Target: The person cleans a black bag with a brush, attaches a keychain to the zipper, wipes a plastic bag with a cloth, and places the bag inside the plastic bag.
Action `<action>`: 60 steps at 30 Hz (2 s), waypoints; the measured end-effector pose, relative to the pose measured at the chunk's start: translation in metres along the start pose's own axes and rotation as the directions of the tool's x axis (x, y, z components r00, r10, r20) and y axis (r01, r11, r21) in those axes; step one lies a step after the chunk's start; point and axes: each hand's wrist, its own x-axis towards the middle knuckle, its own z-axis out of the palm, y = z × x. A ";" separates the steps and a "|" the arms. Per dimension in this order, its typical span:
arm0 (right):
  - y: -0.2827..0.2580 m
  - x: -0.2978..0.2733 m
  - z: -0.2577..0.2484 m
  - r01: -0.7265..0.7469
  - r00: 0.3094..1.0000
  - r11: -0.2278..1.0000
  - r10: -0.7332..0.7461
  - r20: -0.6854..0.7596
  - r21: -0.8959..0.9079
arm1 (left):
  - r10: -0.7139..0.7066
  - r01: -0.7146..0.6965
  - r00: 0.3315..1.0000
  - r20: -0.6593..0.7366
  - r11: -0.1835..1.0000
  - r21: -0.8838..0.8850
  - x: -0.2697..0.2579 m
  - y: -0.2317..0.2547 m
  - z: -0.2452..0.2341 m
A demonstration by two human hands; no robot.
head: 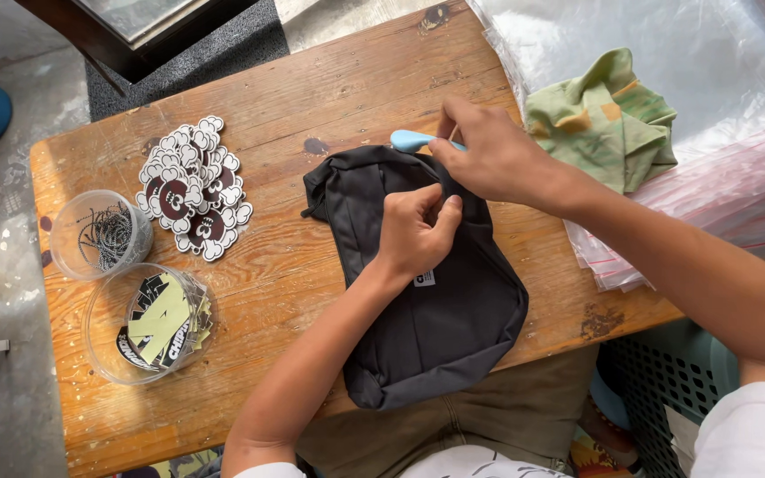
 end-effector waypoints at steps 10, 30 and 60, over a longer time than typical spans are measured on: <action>-0.023 -0.120 -0.074 -0.242 0.925 0.959 0.273 0.263 -0.146 | -0.042 0.045 0.999 -0.021 0.989 0.142 0.002 0.015 0.000; 0.041 -0.223 -0.060 -0.291 0.674 0.907 0.421 0.607 -0.305 | -0.212 0.196 0.975 0.067 0.962 0.192 0.013 0.018 0.001; 0.063 -0.239 0.033 0.012 0.970 0.991 0.021 -0.240 0.136 | -0.082 0.090 0.870 0.485 0.996 0.007 -0.058 0.054 -0.006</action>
